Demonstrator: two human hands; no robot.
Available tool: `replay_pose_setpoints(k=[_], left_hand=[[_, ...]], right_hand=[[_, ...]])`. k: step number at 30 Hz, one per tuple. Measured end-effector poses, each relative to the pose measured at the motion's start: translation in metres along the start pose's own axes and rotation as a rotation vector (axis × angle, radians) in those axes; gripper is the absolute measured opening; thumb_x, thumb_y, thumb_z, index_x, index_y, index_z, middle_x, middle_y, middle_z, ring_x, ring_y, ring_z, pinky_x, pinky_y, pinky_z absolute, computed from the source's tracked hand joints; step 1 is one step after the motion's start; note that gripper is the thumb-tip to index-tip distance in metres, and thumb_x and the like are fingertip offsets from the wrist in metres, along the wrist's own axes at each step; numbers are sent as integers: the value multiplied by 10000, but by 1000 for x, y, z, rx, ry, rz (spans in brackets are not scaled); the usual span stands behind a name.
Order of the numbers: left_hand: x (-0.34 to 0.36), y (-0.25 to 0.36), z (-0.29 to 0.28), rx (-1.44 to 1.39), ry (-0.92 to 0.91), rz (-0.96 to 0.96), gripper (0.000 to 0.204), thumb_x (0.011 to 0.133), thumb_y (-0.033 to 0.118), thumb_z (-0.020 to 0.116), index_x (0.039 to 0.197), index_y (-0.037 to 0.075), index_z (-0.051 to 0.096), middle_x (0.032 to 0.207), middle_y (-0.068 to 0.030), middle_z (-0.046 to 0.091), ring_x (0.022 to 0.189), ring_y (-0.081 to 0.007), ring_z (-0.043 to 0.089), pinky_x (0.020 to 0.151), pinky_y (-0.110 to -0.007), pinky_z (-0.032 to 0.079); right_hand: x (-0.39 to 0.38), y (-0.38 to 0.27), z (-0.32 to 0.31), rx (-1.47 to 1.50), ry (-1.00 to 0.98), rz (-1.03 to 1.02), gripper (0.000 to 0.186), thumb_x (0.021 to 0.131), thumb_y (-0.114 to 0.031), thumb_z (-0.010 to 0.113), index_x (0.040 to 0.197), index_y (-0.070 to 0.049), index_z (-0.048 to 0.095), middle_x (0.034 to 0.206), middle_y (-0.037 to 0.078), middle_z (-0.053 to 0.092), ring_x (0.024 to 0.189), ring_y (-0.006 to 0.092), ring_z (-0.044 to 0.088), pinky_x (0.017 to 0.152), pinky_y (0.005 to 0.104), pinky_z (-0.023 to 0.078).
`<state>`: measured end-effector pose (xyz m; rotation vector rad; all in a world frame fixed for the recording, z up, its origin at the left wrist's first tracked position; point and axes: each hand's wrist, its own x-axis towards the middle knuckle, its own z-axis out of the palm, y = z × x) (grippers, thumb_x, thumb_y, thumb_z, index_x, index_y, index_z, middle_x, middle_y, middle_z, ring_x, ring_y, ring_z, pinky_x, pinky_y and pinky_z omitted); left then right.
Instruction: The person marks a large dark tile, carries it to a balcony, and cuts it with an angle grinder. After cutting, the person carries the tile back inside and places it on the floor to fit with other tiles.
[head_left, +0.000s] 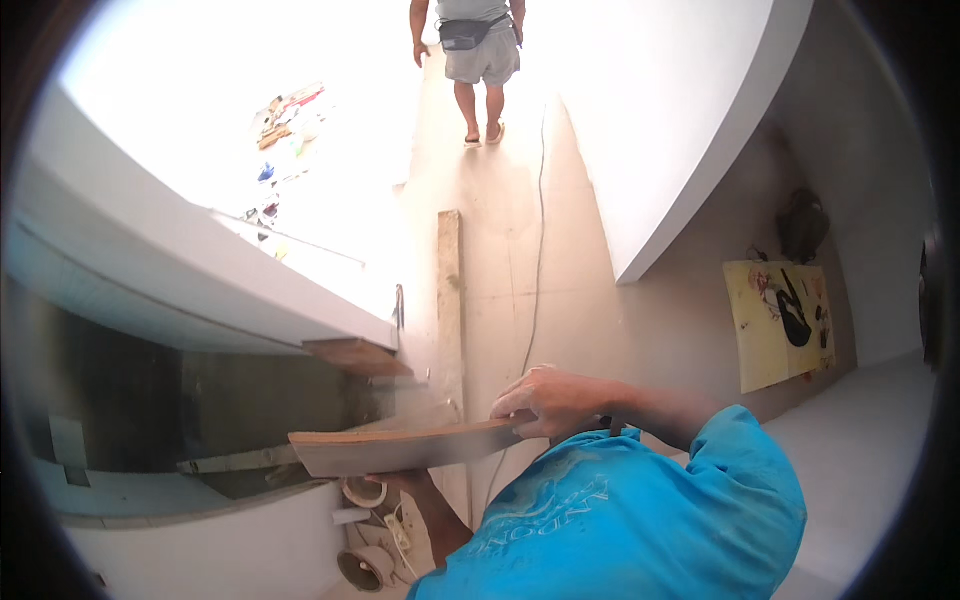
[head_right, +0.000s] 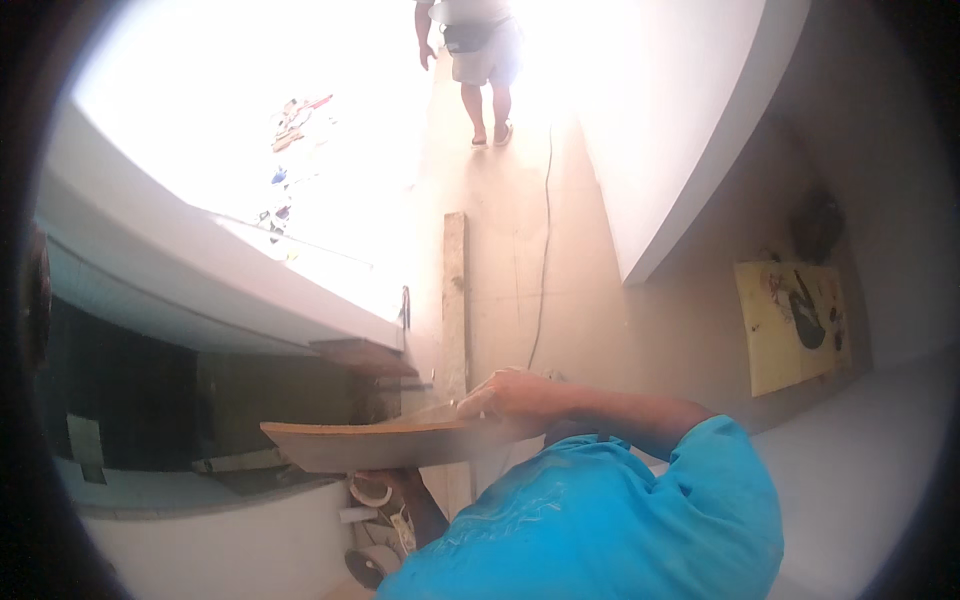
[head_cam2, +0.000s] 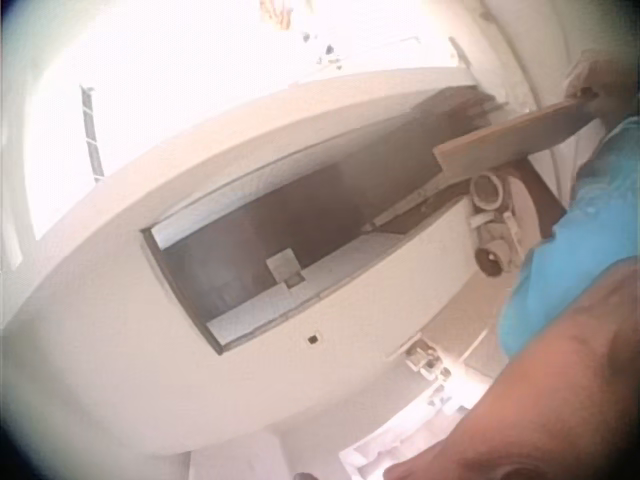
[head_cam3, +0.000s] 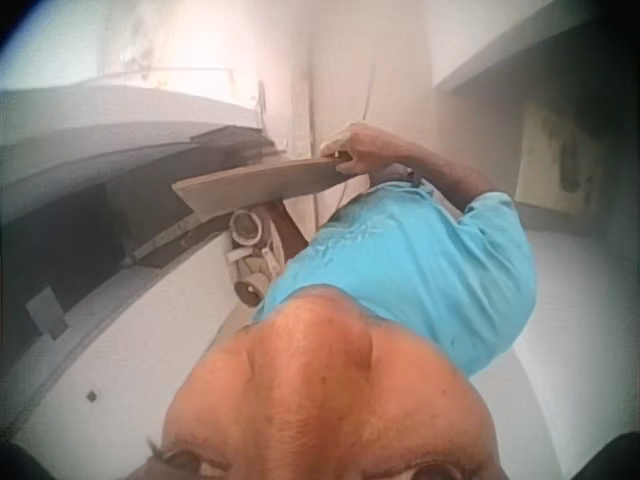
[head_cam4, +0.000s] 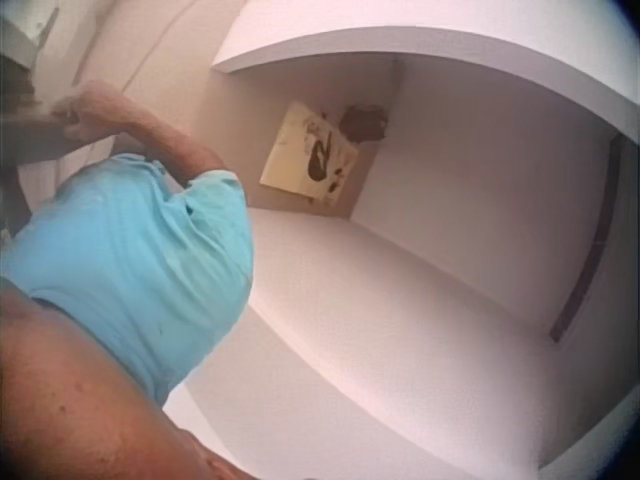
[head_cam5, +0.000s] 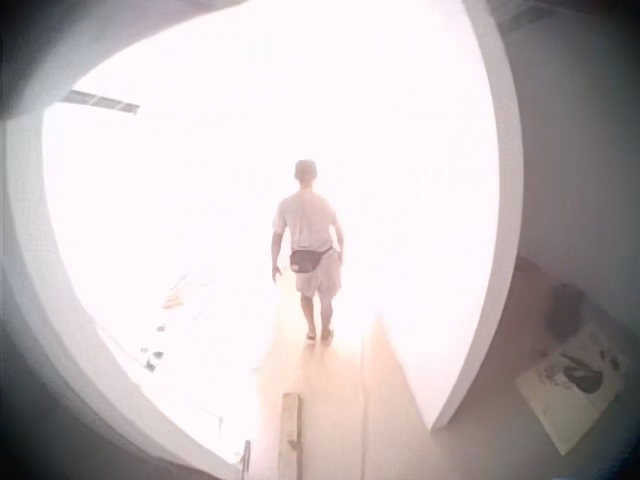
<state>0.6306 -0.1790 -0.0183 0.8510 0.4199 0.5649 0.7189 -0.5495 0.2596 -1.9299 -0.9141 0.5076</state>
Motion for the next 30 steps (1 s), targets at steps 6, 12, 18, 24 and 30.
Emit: replay_pose_setpoints(k=[6, 12, 18, 24, 30], left_hand=[[127, -117, 104, 630, -246, 181, 876, 921, 794, 227, 1528, 168, 311, 1544, -105, 339, 1405, -335, 339, 1152, -586, 289], [230, -185, 254, 24, -59, -160, 805, 954, 714, 352, 1495, 118, 389, 1468, -137, 445, 1357, -351, 402, 1160, -592, 256], [400, -328, 403, 663, -231, 253, 625, 1054, 516, 255, 1463, 46, 303, 1388, -171, 436, 1220, -317, 499, 1052, -494, 422], [533, -444, 566, -256, -246, -294, 619, 1030, 612, 252, 1145, 71, 530, 1046, -140, 602, 886, -269, 628, 781, -461, 537], [672, -587, 673, -875, -953, -580, 515, 1019, 482, 415, 948, 11, 613, 865, -216, 688, 784, -368, 696, 709, -518, 561]], right_hand=[[39, 64, -160, -31, 102, 42, 244, 802, -112, 650, 1039, -87, 704, 929, 117, 695, 788, 315, 666, 716, 407, 527], [94, 141, -257, -103, 162, 29, 200, 838, -138, 674, 1034, -98, 688, 945, 90, 694, 753, 280, 661, 685, 389, 524], [172, 231, -400, -204, 263, 189, 240, 818, -126, 675, 1052, -72, 696, 942, 83, 701, 771, 263, 677, 698, 375, 539], [222, 297, -490, -237, 435, 314, 238, 818, -112, 673, 1048, -72, 716, 970, 48, 711, 789, 230, 695, 689, 350, 556], [293, 390, -622, -262, 505, 336, 243, 822, -121, 661, 1058, -109, 720, 928, 28, 702, 776, 224, 689, 699, 366, 550]])
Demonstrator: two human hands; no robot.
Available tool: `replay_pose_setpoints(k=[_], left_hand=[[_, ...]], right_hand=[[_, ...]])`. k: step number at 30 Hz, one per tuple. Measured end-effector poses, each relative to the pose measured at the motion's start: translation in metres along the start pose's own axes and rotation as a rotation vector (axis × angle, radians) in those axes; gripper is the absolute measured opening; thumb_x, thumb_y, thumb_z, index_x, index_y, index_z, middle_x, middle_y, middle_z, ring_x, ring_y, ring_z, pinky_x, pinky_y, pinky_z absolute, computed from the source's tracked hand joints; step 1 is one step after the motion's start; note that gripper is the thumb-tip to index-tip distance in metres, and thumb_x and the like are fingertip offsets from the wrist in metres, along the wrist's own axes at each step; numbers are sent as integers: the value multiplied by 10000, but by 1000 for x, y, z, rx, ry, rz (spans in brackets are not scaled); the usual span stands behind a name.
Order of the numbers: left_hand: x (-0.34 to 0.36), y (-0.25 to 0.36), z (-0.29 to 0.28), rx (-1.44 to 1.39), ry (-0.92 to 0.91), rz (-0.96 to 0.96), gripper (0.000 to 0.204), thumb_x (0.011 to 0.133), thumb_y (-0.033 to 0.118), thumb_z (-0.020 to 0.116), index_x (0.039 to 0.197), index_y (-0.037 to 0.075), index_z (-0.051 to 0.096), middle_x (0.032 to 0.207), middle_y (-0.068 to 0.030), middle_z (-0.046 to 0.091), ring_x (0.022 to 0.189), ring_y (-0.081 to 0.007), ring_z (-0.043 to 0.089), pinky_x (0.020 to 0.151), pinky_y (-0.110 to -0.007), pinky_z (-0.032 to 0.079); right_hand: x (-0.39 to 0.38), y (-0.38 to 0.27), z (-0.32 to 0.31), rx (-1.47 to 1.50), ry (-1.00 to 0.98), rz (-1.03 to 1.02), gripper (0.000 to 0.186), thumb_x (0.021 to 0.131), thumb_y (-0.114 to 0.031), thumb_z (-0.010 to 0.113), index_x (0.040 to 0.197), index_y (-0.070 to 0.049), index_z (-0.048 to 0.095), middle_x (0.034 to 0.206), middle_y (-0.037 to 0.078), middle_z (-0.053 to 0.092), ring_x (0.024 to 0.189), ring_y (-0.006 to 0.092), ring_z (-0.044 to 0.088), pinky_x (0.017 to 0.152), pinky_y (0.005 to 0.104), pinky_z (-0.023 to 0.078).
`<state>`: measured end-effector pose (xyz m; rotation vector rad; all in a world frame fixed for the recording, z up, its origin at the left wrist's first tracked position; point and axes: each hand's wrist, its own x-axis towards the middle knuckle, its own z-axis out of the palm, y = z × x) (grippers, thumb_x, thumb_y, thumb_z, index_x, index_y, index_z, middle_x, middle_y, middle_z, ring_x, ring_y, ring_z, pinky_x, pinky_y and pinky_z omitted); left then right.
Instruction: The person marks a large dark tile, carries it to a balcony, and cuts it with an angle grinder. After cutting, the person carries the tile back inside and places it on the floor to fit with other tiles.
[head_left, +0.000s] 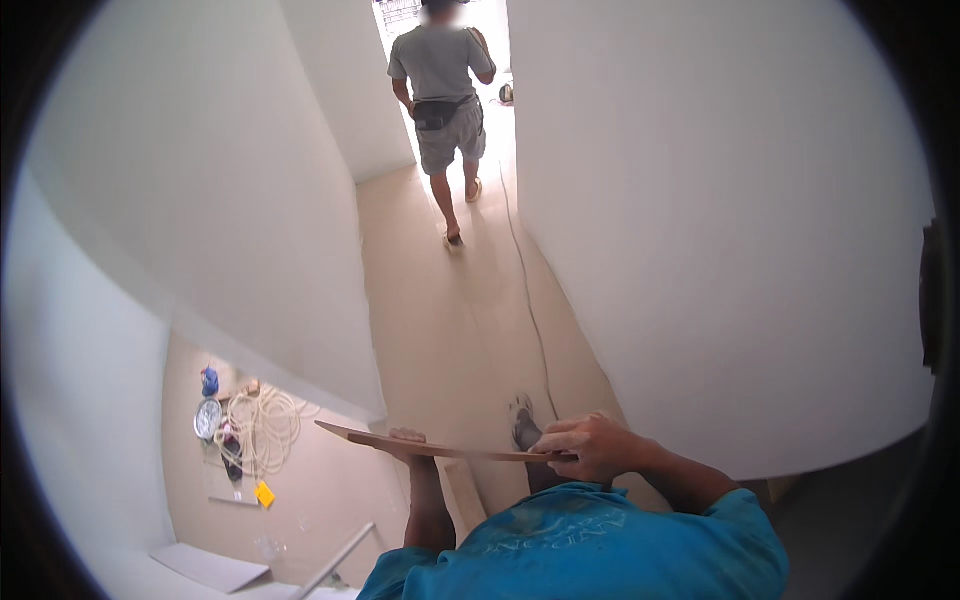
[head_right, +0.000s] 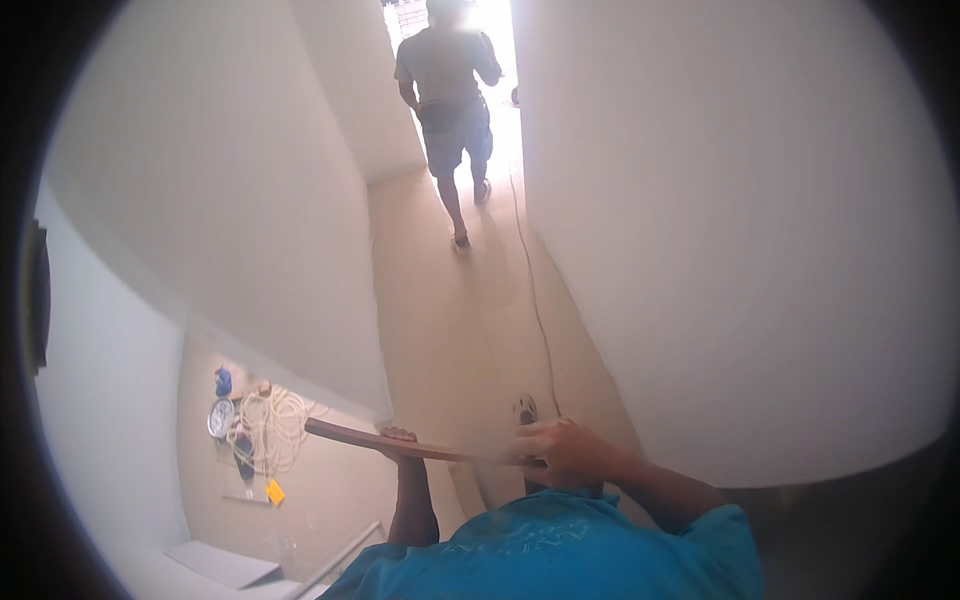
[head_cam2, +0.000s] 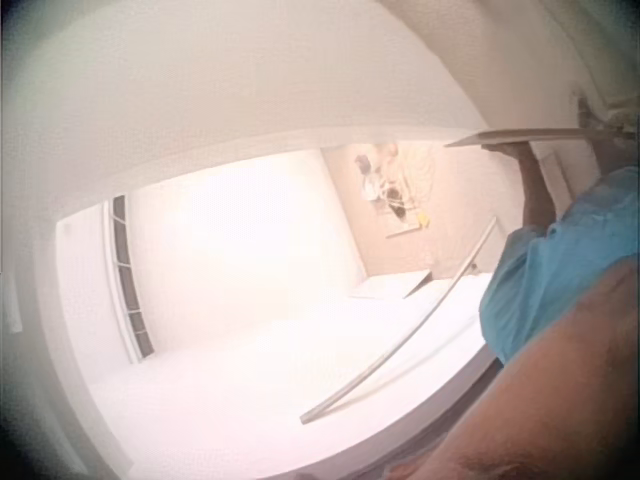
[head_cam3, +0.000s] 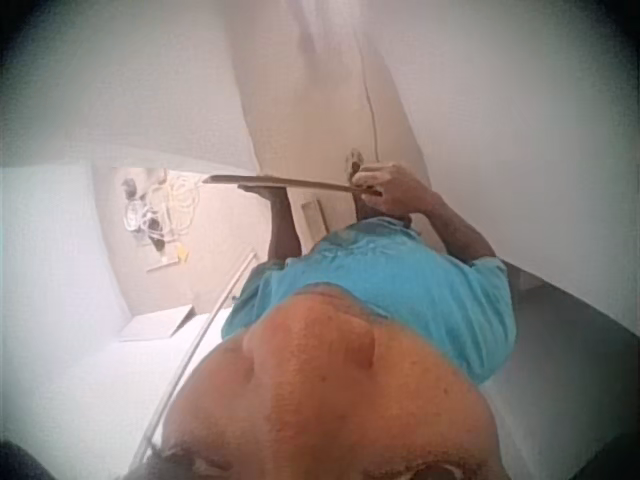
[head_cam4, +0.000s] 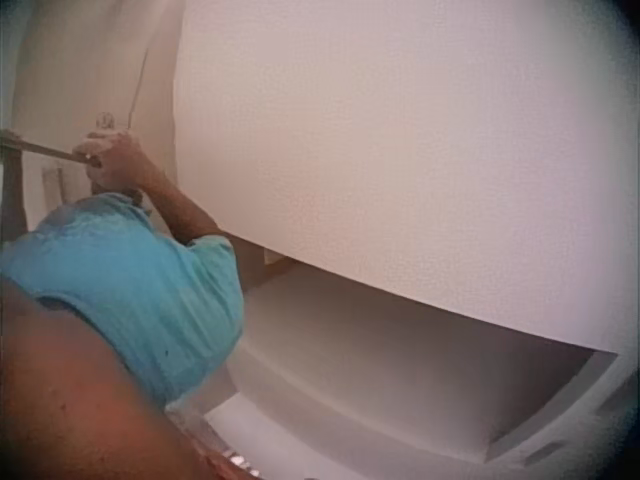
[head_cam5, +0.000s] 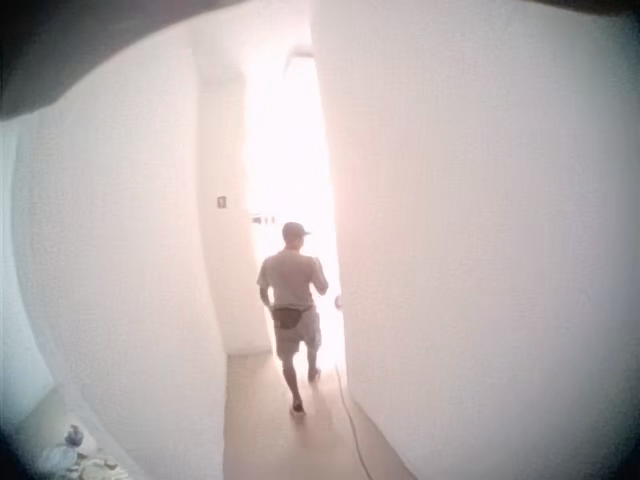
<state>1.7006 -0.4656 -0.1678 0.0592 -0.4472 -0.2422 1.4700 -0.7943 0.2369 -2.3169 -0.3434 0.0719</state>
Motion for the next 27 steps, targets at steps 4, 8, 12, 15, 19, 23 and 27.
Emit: replay_pose_setpoints(k=[4, 8, 12, 15, 19, 23, 27], left_hand=[[110, -21, -95, -287, -154, -31, 599, 1002, 604, 343, 1094, 68, 594, 961, -165, 655, 879, -348, 661, 807, -527, 544], [270, -110, -6, 590, 726, 198, 804, 943, 766, 228, 1456, 162, 362, 1396, -105, 439, 1238, -298, 476, 1018, -507, 436], [392, -81, -20, 834, 868, 362, 897, 907, 814, 191, 1539, 178, 221, 1533, -79, 274, 1391, -292, 309, 1145, -493, 298], [409, -92, -106, 625, 647, 283, 977, 873, 848, 226, 1475, 96, 393, 1417, -172, 461, 1321, -361, 441, 1106, -516, 346], [522, -61, -262, 10, -252, 49, 796, 934, 706, 336, 1144, -9, 617, 1017, -248, 666, 975, -434, 650, 865, -557, 501], [713, -71, -361, 32, -264, 74, 293, 1050, 261, 437, 1010, -13, 531, 918, -209, 639, 856, -379, 664, 745, -535, 558], [867, -142, -401, 98, -96, -71, 237, 1040, 205, 435, 1037, 3, 558, 944, -192, 647, 839, -303, 662, 813, -469, 546]], right_hand=[[108, 97, -38, -40, 8, -102, 240, 831, -130, 652, 1060, -116, 722, 922, 36, 694, 738, 251, 675, 695, 387, 537], [225, 187, -99, -19, -82, -33, 259, 847, -132, 631, 1093, -134, 711, 930, 52, 673, 759, 284, 659, 681, 414, 519], [392, 196, -213, -54, -278, -112, 285, 893, -266, 583, 1140, -153, 671, 984, 92, 642, 895, 299, 645, 767, 433, 511], [432, 253, -189, -77, -360, -60, 352, 928, -410, 558, 1157, -162, 660, 1012, 103, 633, 989, 293, 638, 841, 441, 503], [555, 335, -224, -72, -146, -214, 283, 870, -224, 628, 1139, -158, 686, 990, 85, 652, 877, 318, 636, 779, 436, 507], [680, 417, -286, 56, -34, -214, 242, 850, -119, 655, 1085, -131, 713, 988, 71, 671, 831, 319, 646, 789, 434, 500], [748, 470, -350, -9, 165, -167, 214, 812, -105, 692, 1024, -99, 723, 958, 66, 675, 827, 269, 657, 732, 424, 504]])
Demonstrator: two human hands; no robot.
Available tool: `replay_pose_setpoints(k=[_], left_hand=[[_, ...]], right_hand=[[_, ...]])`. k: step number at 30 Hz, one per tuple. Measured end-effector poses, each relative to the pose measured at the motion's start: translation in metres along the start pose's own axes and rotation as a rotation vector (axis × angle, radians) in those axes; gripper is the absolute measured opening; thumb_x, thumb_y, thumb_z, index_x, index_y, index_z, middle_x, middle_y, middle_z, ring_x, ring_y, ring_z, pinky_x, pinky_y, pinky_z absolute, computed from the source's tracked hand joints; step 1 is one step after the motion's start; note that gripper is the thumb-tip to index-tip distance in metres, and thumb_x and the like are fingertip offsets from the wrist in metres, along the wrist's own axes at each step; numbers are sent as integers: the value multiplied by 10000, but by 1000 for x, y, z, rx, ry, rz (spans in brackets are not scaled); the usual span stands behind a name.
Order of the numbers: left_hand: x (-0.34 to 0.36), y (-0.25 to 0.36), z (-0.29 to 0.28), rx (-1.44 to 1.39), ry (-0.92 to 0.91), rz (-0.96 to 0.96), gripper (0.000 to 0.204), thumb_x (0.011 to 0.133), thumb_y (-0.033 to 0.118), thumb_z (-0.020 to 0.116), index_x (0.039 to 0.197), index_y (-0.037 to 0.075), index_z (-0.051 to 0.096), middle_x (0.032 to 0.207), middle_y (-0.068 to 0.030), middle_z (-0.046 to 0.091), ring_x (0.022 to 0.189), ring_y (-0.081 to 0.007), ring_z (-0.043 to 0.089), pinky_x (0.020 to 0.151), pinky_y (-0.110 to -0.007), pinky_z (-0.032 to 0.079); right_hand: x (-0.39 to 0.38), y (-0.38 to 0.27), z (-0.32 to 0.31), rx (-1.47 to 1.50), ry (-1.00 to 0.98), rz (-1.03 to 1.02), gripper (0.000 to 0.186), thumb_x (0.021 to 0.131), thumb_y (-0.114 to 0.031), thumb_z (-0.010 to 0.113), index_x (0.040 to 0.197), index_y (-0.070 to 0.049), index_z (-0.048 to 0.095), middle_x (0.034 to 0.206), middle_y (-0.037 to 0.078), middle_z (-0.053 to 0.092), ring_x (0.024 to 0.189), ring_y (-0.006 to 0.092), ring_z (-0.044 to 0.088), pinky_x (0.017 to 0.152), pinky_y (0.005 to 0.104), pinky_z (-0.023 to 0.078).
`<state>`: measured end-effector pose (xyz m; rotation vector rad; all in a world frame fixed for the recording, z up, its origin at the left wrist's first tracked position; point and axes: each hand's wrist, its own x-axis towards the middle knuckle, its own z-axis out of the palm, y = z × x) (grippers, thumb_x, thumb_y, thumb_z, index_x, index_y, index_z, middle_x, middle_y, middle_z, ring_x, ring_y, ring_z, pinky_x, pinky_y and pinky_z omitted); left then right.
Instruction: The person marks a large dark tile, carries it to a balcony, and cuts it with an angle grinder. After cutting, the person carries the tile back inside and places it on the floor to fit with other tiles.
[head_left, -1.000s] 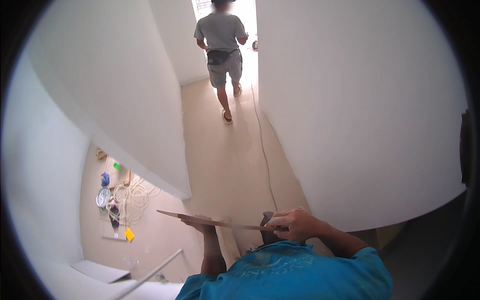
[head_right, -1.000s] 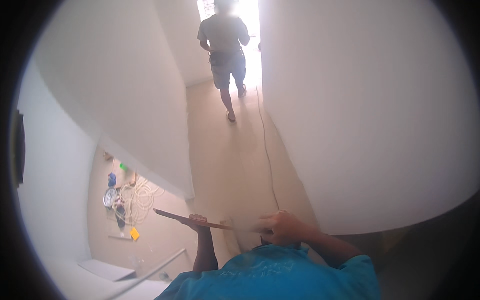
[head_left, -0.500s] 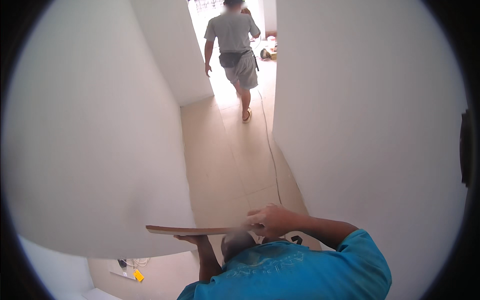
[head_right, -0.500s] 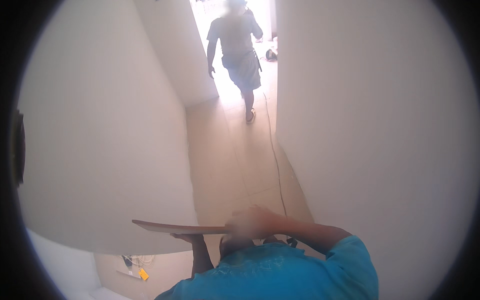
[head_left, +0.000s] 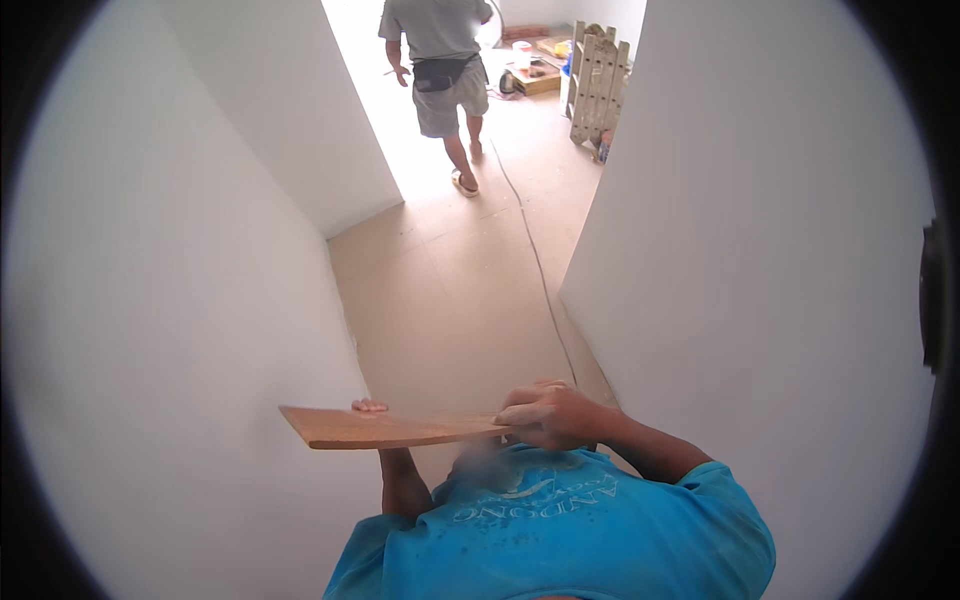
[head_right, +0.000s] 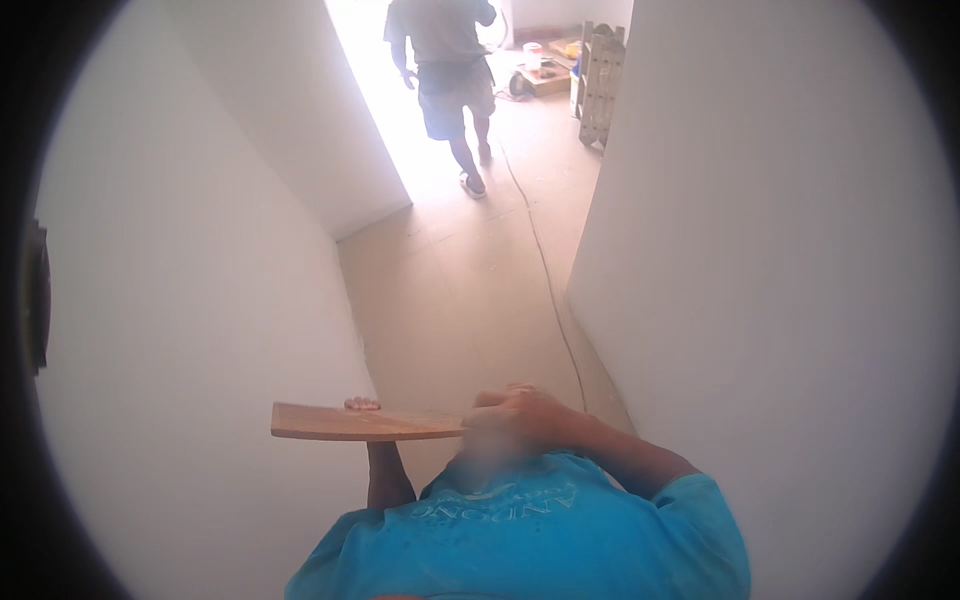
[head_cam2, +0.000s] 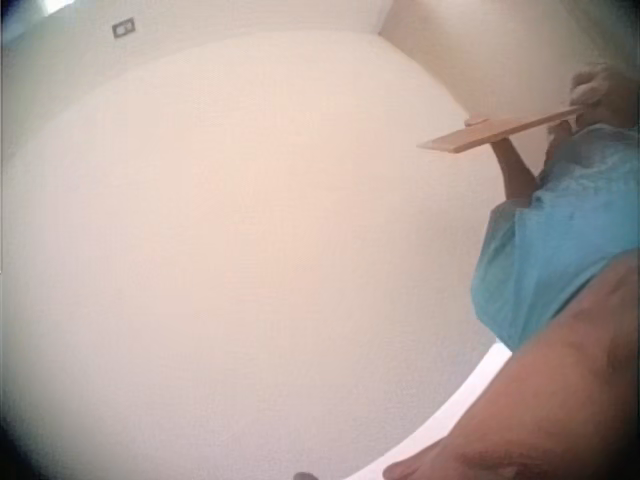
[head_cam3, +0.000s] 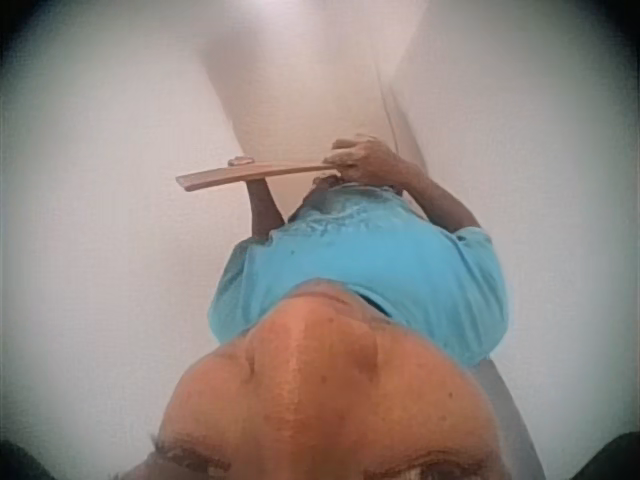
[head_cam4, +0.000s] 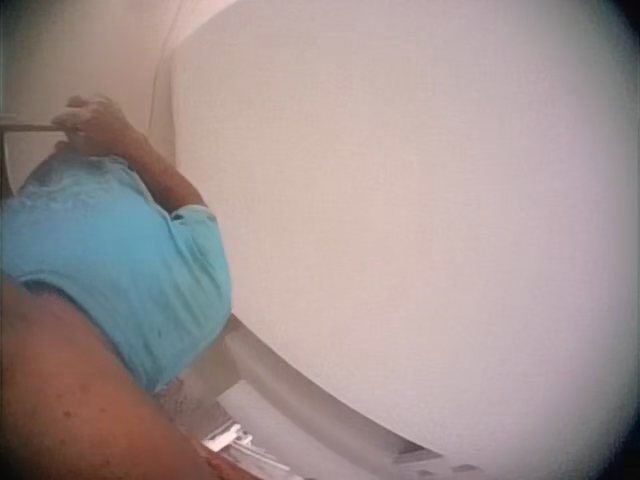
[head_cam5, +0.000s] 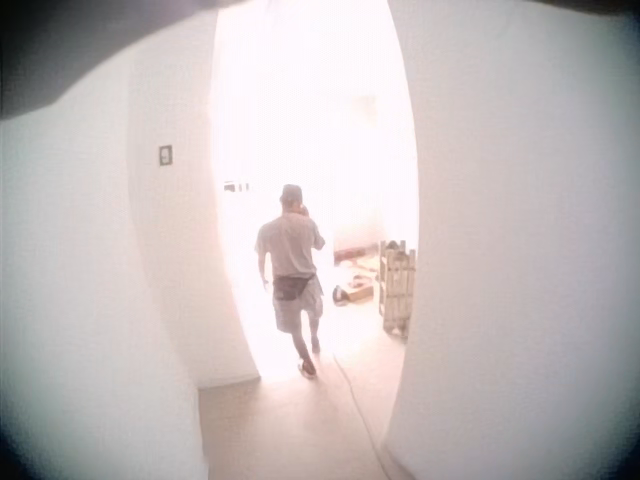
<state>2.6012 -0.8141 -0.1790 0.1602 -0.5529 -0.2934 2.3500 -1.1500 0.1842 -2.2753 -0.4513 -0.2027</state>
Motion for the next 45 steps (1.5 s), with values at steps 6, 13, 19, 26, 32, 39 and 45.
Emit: replay_pose_setpoints(k=[6, 13, 19, 26, 32, 39, 45], left_hand=[[224, -96, -125, -251, 106, -249, 268, 1020, 251, 471, 1019, 4, 573, 910, -168, 635, 849, -304, 660, 847, -468, 533], [445, -223, -266, -281, -81, -206, 407, 1069, 407, 378, 1157, 46, 543, 1026, -105, 607, 950, -273, 611, 890, -389, 516], [640, -397, -194, 1028, 614, -67, 453, 1071, 416, 351, 1395, 110, 271, 1253, -89, 421, 1178, -210, 467, 998, -383, 444], [858, -493, -322, 628, 705, -51, 598, 1041, 589, 279, 1402, 119, 356, 1294, -61, 426, 1200, -182, 469, 1012, -359, 440], [1071, -596, -450, 272, 742, -183, 732, 1000, 689, 239, 1347, 91, 480, 1347, -80, 495, 1246, -184, 469, 1021, -397, 446], [1272, -672, -573, -306, -131, -282, 311, 1028, 247, 509, 1025, -49, 604, 953, -201, 671, 897, -351, 688, 824, -431, 583], [1444, -713, -671, -112, -71, -184, 302, 1015, 258, 510, 1040, -32, 592, 933, -205, 660, 922, -339, 672, 855, -464, 551]], right_hand=[[89, 137, -65, -3, 267, 224, 182, 789, -77, 726, 970, -96, 740, 935, 60, 682, 781, 254, 655, 676, 400, 498], [206, 343, -175, 77, 266, 357, 147, 790, -50, 753, 935, -71, 737, 926, 53, 696, 772, 229, 691, 651, 306, 562], [313, 487, -310, 146, 290, 554, 204, 754, -8, 763, 950, -58, 736, 915, 60, 702, 750, 191, 687, 629, 307, 550], [492, 664, -419, 56, 192, 489, 175, 751, -30, 767, 916, -65, 720, 912, 61, 702, 747, 239, 691, 656, 336, 552], [644, 808, -508, -30, 269, 487, 190, 747, -38, 772, 924, -85, 722, 908, 61, 709, 751, 250, 695, 654, 344, 556], [775, 952, -599, -105, 348, 487, 125, 806, -104, 724, 928, -118, 746, 916, 43, 730, 725, 234, 706, 651, 345, 574], [927, 1153, -684, -130, 293, 347, 182, 768, -99, 766, 948, -116, 743, 938, 62, 731, 767, 239, 704, 670, 362, 559]])
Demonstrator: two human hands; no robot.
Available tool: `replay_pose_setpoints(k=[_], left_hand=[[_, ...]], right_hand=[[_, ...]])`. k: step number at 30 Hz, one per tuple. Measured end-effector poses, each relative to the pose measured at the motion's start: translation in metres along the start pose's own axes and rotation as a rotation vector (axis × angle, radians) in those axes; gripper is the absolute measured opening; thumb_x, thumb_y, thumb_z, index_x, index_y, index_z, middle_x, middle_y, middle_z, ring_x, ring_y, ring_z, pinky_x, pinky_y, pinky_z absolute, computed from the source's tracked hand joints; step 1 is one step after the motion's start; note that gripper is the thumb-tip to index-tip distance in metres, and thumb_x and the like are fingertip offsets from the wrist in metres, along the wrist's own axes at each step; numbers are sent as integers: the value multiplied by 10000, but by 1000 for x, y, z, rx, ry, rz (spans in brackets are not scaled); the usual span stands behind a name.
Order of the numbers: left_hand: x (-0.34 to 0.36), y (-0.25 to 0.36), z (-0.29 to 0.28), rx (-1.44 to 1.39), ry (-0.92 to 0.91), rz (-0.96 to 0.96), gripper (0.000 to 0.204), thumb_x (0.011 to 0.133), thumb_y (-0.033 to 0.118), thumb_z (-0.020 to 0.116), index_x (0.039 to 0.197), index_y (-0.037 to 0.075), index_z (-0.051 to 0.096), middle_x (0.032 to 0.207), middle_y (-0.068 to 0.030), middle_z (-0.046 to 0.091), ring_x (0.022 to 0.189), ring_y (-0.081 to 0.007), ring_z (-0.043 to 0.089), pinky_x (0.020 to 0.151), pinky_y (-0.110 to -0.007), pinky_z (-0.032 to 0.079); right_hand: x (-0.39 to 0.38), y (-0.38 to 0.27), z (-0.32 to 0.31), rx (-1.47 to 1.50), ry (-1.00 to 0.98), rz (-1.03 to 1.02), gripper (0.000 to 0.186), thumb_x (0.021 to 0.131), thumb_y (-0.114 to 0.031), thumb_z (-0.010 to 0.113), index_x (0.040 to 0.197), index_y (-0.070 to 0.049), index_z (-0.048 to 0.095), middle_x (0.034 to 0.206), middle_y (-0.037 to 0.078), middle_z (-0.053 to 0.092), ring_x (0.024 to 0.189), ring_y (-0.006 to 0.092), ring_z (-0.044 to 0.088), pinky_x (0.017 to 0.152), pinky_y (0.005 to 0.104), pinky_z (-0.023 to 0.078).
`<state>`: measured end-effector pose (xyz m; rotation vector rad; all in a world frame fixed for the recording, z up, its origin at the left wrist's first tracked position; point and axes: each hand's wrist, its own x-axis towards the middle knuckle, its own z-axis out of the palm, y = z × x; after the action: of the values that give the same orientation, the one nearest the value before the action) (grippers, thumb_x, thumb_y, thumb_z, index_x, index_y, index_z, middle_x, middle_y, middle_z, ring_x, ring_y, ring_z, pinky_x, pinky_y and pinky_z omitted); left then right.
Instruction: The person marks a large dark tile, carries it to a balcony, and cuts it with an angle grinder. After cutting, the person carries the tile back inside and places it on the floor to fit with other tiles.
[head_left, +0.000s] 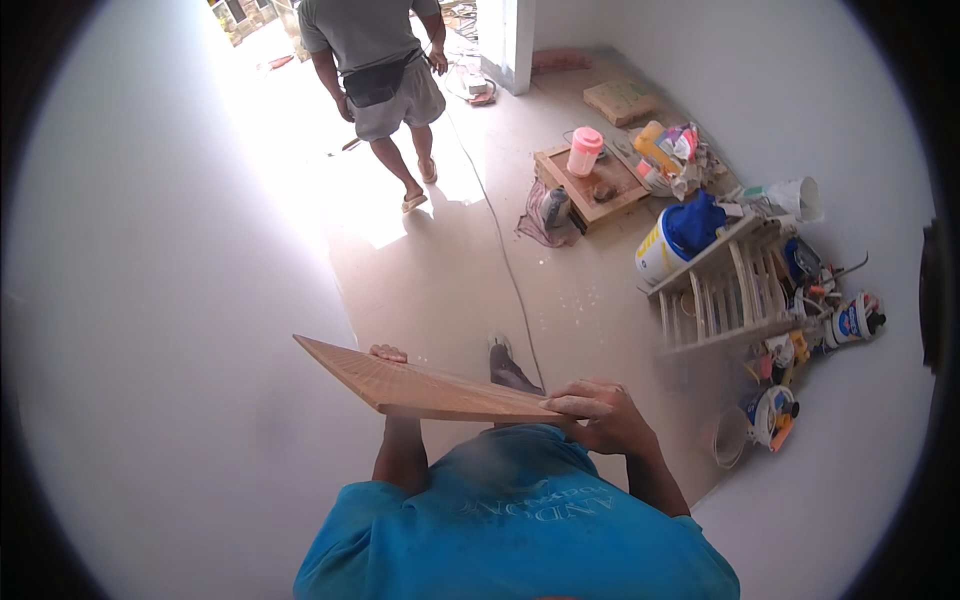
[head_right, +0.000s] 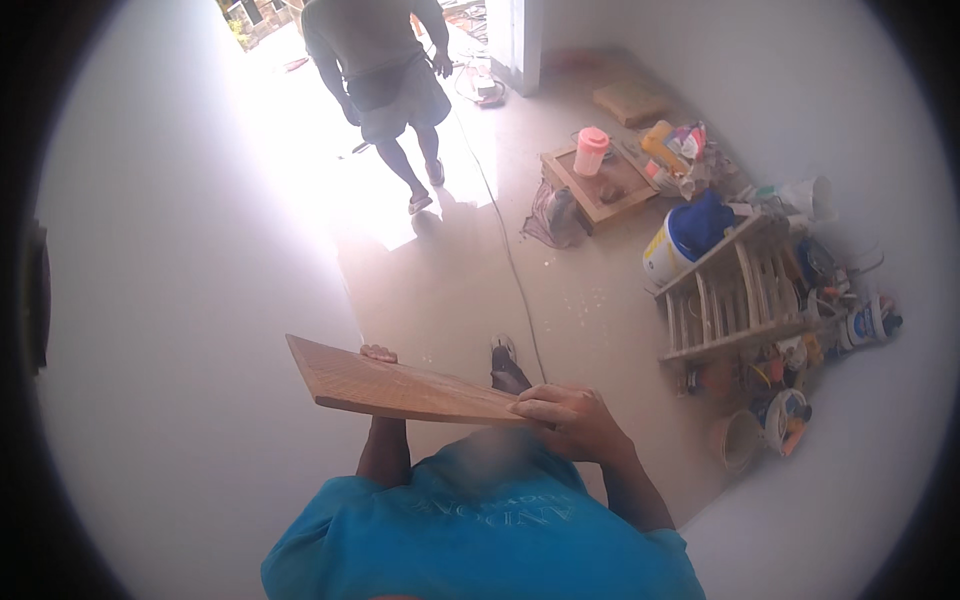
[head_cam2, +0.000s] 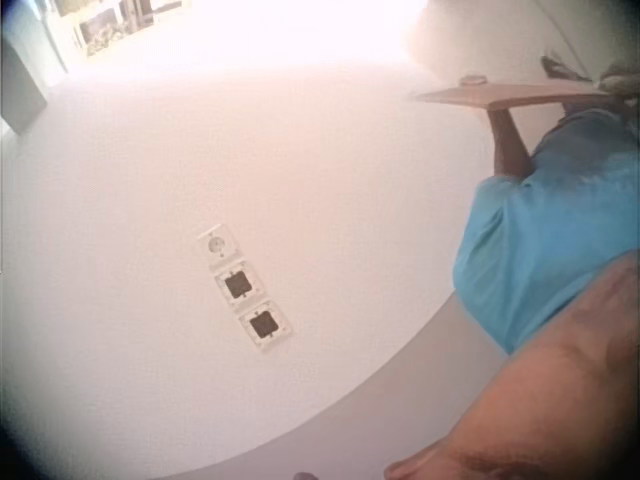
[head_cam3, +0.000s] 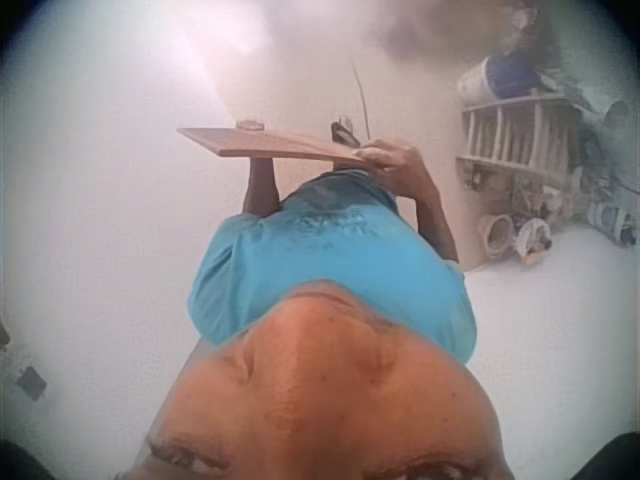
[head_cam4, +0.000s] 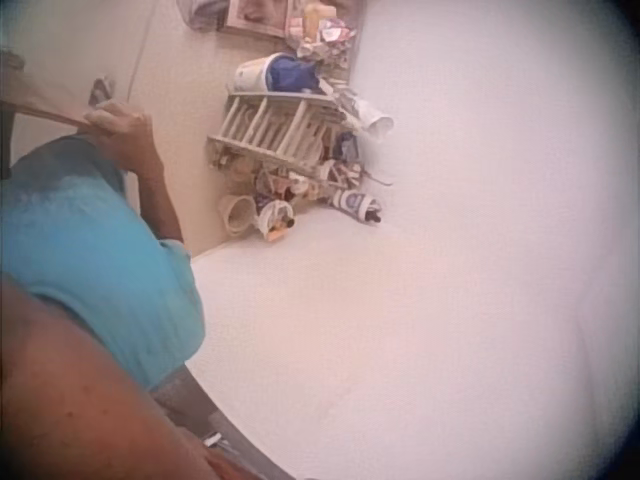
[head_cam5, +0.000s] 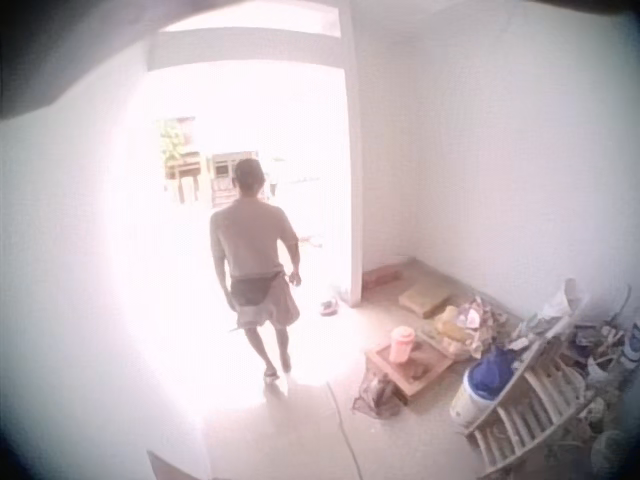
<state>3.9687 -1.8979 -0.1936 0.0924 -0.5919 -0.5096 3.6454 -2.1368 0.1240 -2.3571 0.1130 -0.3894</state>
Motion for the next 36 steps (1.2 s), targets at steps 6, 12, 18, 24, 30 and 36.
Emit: replay_pose_setpoints(k=[6, 12, 18, 24, 30, 36], left_hand=[[134, 18, -69, 118, 186, 72, 215, 990, 178, 516, 931, 2, 625, 810, -83, 616, 841, -197, 649, 883, -363, 540], [198, 56, -218, -88, 18, 253, 236, 1019, 192, 481, 1045, -8, 604, 966, -190, 669, 972, -314, 670, 934, -462, 520], [349, 67, -325, 163, 27, 317, 247, 1023, 207, 490, 1063, -3, 612, 970, -174, 673, 975, -305, 671, 933, -468, 519], [540, 64, -386, 175, 207, 301, 173, 1013, 139, 489, 1017, 28, 622, 883, -86, 636, 964, -211, 644, 921, -358, 527], [704, 53, -487, 341, 99, 367, 180, 1007, 159, 520, 1056, 20, 621, 958, -131, 668, 990, -242, 648, 892, -367, 524], [813, 16, -555, 430, 171, 456, 203, 1001, 171, 509, 1058, 26, 639, 991, -140, 683, 983, -277, 657, 918, -412, 494]], right_hand=[[231, 94, -33, 64, -286, -171, 208, 806, -159, 703, 1013, -168, 719, 1018, 33, 711, 837, 255, 687, 732, 403, 542], [460, 176, 2, 172, -395, -474, 192, 807, -168, 755, 998, -162, 737, 1020, 32, 730, 896, 208, 691, 785, 377, 510], [657, 257, 41, 136, -518, -488, 222, 837, -242, 769, 1048, -182, 738, 1040, 20, 728, 940, 185, 687, 848, 394, 491], [846, 295, 11, 162, -438, -500, 231, 773, -146, 774, 1001, -182, 755, 1016, 26, 731, 931, 191, 687, 871, 398, 500], [1006, 373, 22, 162, -386, -503, 269, 747, -95, 755, 1001, -184, 744, 993, 5, 726, 877, 206, 677, 827, 381, 495], [1172, 461, 20, 180, -460, -635, 180, 804, -129, 715, 974, -188, 709, 972, -17, 713, 857, 161, 662, 778, 358, 462]])
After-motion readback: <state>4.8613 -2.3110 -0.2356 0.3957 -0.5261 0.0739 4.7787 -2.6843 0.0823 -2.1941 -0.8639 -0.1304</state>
